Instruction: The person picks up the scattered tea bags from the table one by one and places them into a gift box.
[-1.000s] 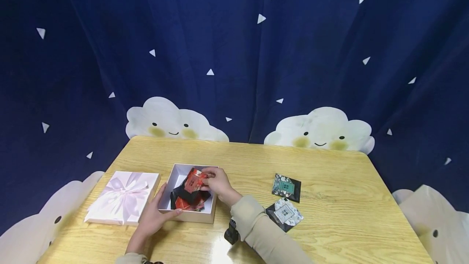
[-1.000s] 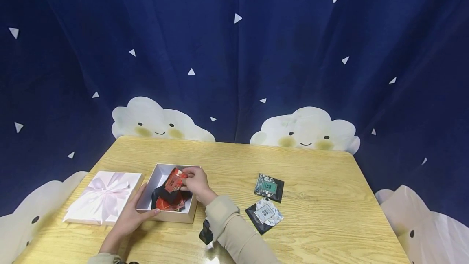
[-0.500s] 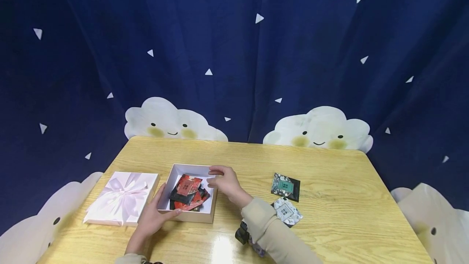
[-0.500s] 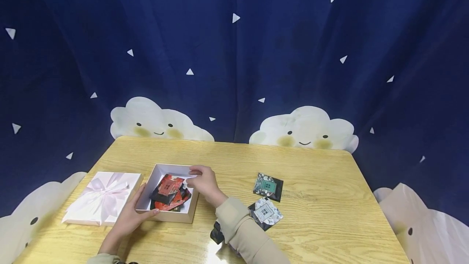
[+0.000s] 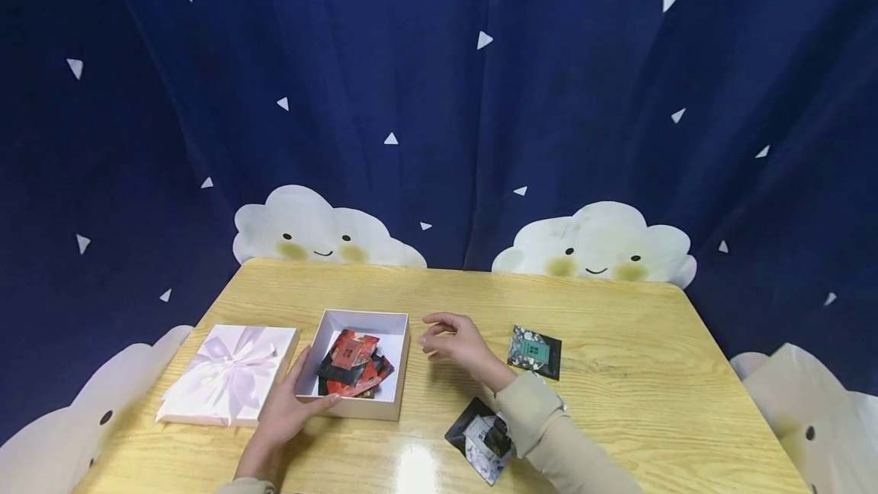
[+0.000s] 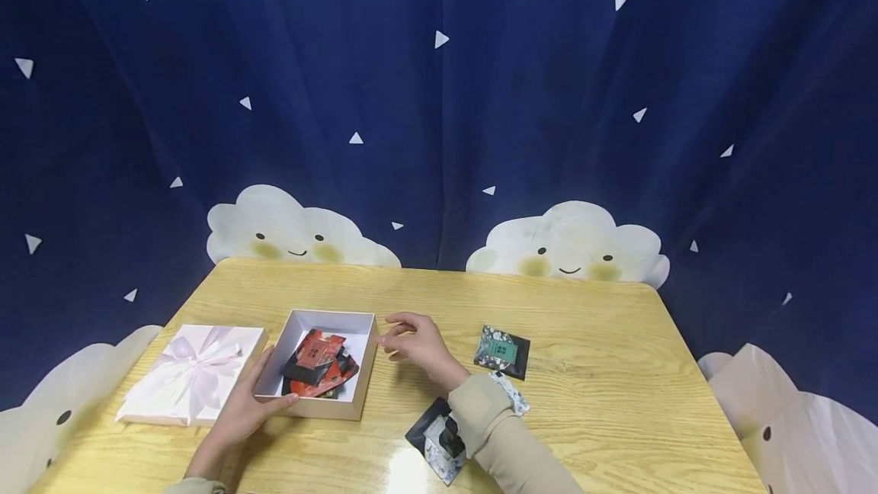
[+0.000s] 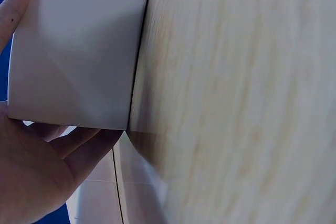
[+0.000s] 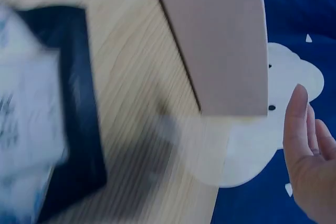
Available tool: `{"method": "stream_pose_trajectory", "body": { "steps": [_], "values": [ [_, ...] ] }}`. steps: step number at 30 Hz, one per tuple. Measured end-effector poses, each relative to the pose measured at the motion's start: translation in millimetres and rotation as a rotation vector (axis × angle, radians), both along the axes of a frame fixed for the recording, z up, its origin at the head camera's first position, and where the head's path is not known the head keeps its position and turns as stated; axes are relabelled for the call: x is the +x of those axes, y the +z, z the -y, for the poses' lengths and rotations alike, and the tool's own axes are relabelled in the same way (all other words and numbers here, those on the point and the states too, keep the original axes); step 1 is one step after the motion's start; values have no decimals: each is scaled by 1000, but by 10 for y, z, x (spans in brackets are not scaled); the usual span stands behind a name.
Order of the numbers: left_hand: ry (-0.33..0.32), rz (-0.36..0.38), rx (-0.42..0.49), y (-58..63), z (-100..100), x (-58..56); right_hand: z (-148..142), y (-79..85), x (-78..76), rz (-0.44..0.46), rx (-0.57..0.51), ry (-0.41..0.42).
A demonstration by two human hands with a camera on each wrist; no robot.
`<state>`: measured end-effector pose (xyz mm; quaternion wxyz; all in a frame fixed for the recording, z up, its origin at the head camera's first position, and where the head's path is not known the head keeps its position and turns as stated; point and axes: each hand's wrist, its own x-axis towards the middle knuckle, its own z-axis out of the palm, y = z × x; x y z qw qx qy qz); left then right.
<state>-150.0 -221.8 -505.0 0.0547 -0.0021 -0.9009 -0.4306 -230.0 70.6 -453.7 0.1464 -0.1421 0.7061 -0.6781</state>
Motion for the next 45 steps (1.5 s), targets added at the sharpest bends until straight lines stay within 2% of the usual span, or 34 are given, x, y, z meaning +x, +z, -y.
{"method": "stream_pose_trajectory", "body": {
  "steps": [7, 10, 12, 17, 26, 34, 39, 45],
  "values": [
    [-2, 0, -8, -10, 7, -2, -260, 63, 17, -38, 80, 5],
    [-3, 6, 7, -8, 4, 8, -350, 166, 64, -34, 85, 29],
    [-4, 10, 15, -3, -1, 18, -414, 156, 54, -26, 74, 45],
    [-4, 11, 29, 22, -20, 41, -608, 16, -23, -40, 99, 51],
    [2, 1, -2, -4, -6, 28, -968, 27, -28, -80, 173, 15],
    [-3, 11, 18, 21, -14, 30, -1303, -112, -87, -107, 209, -62],
    [-5, 20, 22, 26, -17, 19, -1534, -212, -130, -103, 291, -131],
    [-6, 22, 20, 11, -10, -6, -1764, -351, -180, -137, 405, -143]
  ]
}}
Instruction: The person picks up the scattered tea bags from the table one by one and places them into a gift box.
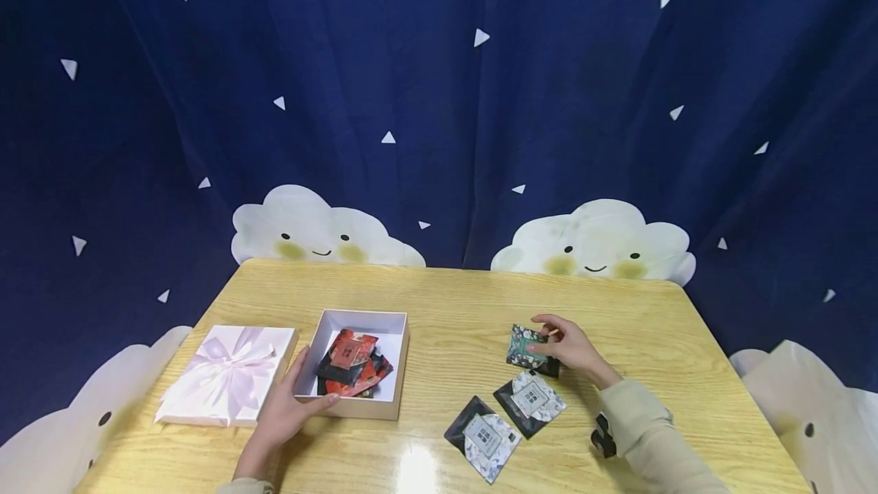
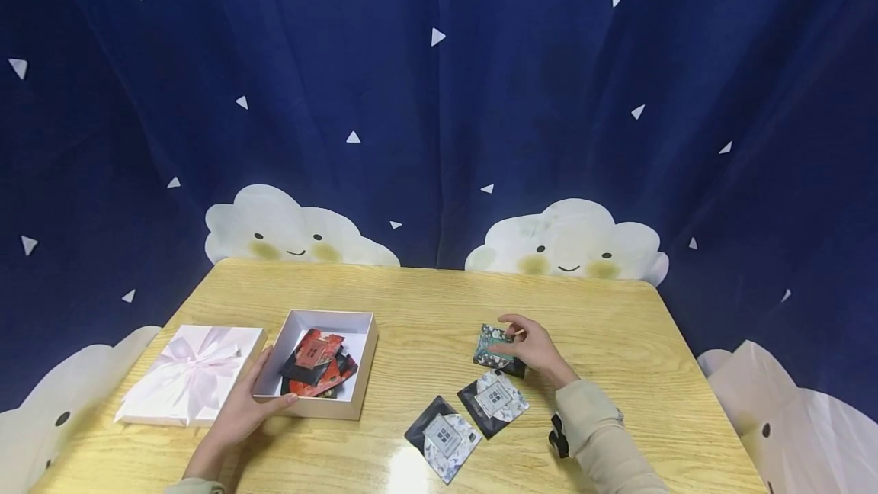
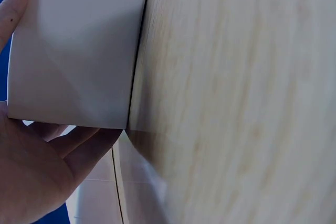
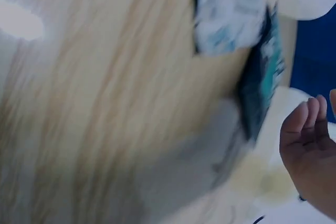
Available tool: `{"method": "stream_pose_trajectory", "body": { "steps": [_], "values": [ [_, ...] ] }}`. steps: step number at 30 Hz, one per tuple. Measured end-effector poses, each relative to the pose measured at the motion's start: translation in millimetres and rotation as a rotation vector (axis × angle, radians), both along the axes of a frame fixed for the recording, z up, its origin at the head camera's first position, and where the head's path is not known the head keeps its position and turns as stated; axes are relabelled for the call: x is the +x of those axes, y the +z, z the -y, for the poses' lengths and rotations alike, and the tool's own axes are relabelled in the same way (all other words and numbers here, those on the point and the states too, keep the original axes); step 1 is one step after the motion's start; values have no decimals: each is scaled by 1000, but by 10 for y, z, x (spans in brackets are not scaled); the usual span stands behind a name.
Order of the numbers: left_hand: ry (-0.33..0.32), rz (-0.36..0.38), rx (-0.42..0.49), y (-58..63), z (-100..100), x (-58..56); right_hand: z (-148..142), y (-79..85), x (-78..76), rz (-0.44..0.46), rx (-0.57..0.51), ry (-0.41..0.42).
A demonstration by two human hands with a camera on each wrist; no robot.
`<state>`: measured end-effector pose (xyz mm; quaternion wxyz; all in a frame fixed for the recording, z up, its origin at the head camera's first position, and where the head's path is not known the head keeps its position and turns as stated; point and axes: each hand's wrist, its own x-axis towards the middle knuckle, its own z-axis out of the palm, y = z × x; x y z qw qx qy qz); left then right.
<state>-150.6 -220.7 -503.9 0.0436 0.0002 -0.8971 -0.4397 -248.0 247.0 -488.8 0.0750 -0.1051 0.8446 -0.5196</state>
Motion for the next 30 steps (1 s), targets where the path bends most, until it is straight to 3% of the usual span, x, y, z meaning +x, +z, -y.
{"method": "stream_pose_trajectory", "body": {
  "steps": [8, 19, 24, 30],
  "values": [
    [1, -3, -1, 31, -6, 24, -155, -197, -64, -8, 172, 30],
    [10, 4, -4, -7, -11, 6, -179, -284, -46, -19, 368, -76],
    [13, 13, -3, -10, -3, 3, -154, -259, -45, -6, 368, -133],
    [12, 6, 3, 3, -5, 9, -163, -178, -58, 66, 247, -204]
  ]
}}
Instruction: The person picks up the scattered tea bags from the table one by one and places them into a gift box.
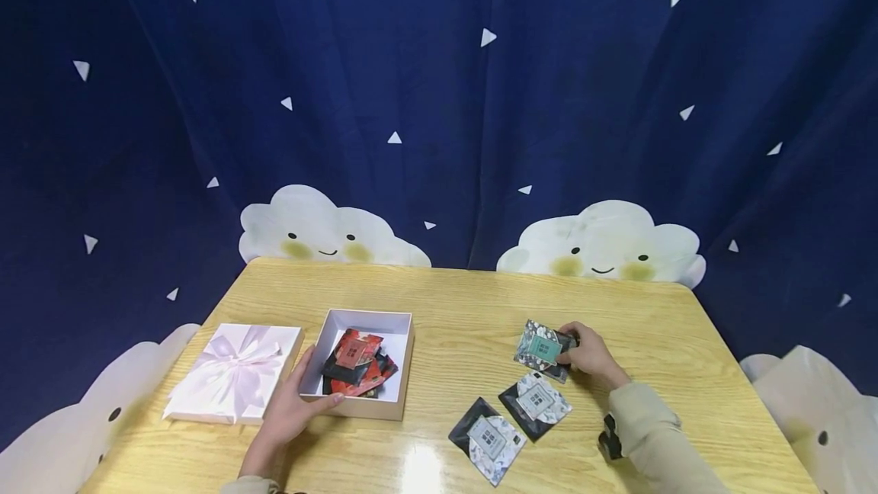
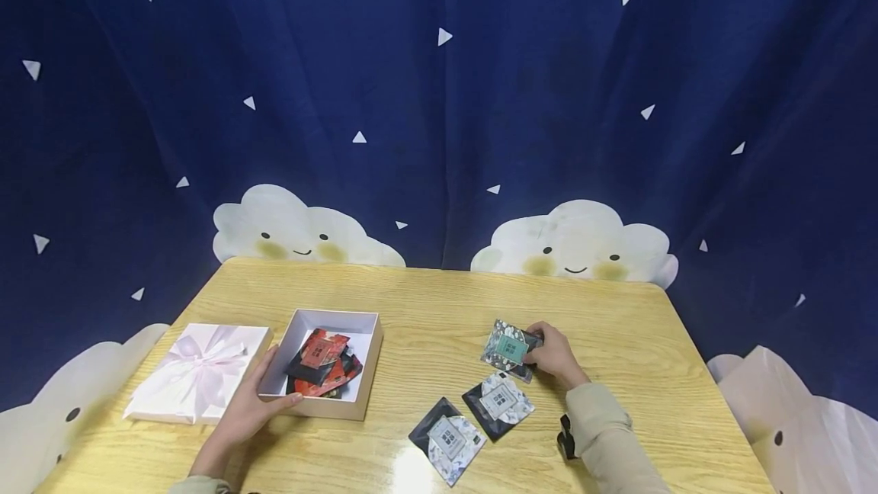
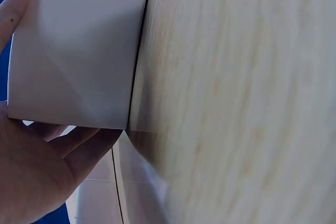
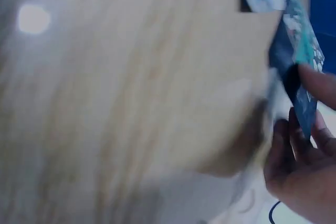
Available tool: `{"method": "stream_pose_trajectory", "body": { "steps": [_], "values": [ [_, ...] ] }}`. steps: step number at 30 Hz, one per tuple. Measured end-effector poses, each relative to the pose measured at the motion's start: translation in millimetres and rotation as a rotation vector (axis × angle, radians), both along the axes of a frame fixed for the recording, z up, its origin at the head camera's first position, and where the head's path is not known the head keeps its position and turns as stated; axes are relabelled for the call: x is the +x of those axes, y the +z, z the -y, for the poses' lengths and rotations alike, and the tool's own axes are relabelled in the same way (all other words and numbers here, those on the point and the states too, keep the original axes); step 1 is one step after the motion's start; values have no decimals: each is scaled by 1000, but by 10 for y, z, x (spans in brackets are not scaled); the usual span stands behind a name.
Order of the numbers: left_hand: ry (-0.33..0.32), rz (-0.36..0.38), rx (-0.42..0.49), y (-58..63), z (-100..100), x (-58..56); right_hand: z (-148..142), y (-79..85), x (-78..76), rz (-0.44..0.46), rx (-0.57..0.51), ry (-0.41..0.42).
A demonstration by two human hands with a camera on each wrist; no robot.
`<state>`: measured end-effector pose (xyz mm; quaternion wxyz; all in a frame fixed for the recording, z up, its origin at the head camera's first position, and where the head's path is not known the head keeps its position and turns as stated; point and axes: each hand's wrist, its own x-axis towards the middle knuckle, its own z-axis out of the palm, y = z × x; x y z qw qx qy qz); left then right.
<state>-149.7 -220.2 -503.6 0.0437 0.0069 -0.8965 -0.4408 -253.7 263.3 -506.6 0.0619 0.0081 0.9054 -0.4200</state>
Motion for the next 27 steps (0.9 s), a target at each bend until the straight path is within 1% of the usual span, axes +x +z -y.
{"method": "stream_pose_trajectory", "body": {
  "steps": [4, 7, 11, 13, 16, 21, 27],
  "values": [
    [-1, -3, -4, 12, -11, 4, -53, 53, 11, -8, -96, 2],
    [1, -6, -9, 8, -7, 8, -74, 97, 26, 6, -164, -8],
    [1, -2, -3, -11, 4, 0, -82, 149, 43, 41, -253, -54],
    [2, 3, 1, -17, 9, -4, -76, 166, 45, 51, -291, -57],
    [3, 11, 5, -19, 13, -7, -50, 179, 43, 58, -325, -62],
    [1, 5, -3, -3, 10, 2, 53, 210, 36, 50, -352, -71],
    [-2, -3, -17, 22, -1, 11, 232, 273, 30, 31, -375, -25]
  ]
}}
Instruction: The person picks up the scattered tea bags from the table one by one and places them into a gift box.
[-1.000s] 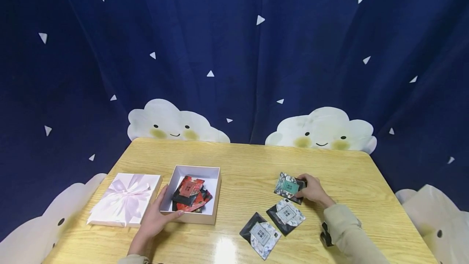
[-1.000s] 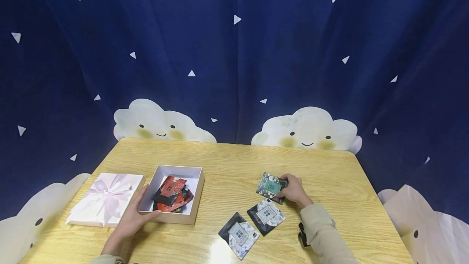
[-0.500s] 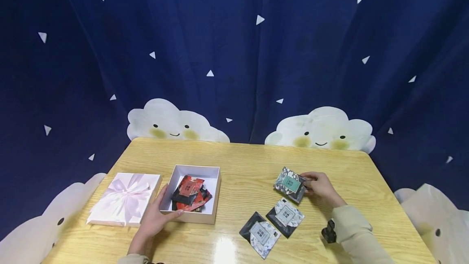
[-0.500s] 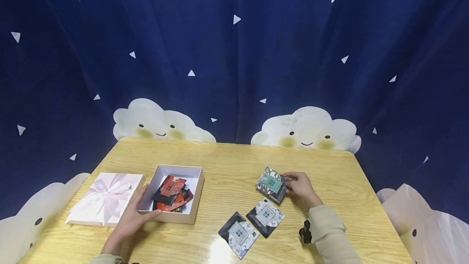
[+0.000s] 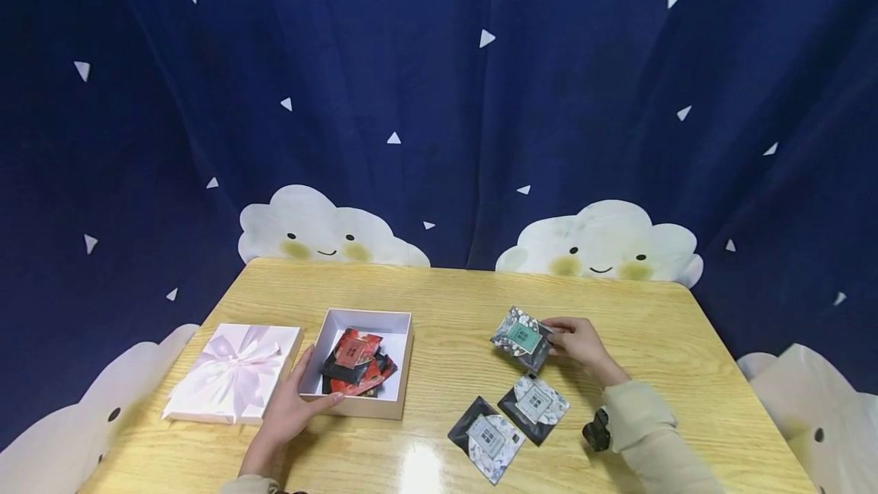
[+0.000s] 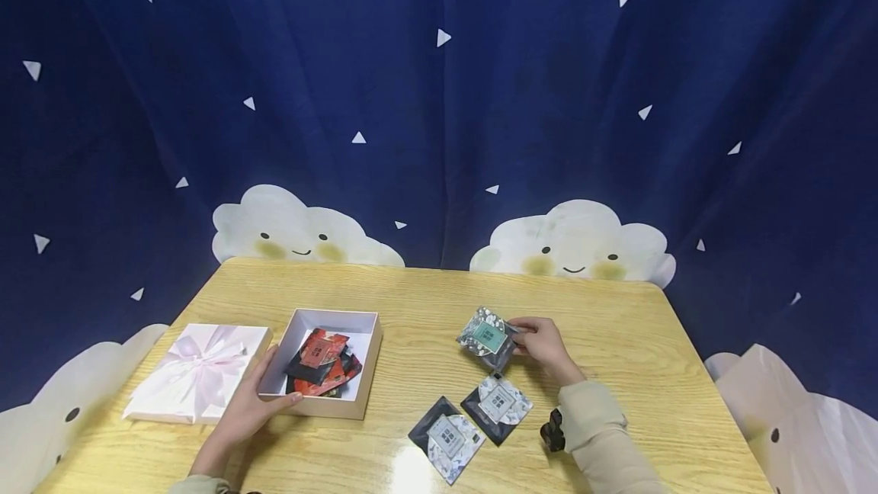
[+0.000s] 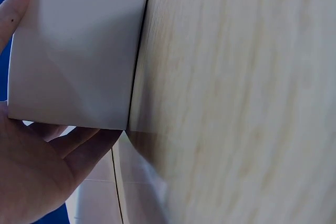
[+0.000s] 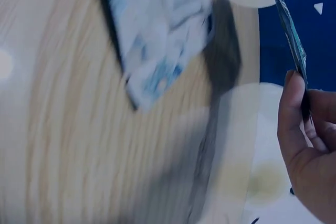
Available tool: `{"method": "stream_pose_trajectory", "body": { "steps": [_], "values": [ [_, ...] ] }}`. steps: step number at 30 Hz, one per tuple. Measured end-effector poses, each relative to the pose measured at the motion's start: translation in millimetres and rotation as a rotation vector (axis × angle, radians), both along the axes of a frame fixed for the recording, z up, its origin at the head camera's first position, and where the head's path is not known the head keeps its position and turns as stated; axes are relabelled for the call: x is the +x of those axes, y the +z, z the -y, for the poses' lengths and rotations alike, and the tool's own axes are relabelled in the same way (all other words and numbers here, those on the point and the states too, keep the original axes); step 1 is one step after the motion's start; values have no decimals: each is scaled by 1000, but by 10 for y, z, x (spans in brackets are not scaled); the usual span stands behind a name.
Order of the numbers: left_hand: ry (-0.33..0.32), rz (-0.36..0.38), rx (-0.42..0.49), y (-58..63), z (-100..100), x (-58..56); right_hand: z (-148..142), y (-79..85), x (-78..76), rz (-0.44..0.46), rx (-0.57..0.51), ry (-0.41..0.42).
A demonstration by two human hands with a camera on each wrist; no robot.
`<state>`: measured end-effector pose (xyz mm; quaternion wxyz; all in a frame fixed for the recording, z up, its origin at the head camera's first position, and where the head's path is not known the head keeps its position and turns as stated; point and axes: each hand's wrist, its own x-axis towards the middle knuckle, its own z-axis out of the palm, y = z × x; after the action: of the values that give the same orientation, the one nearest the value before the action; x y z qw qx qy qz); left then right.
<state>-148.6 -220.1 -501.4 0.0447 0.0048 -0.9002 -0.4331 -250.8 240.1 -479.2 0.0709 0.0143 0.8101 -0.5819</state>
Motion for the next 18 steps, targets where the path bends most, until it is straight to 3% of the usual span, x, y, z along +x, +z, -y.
{"method": "stream_pose_trajectory", "body": {
  "steps": [11, 18],
  "values": [
    [-1, 8, 4, 4, 3, -4, 355, 130, -76, -39, -109, 22],
    [-4, 17, 11, 12, -1, -5, 645, 254, -124, -2, -270, -16]
  ]
}}
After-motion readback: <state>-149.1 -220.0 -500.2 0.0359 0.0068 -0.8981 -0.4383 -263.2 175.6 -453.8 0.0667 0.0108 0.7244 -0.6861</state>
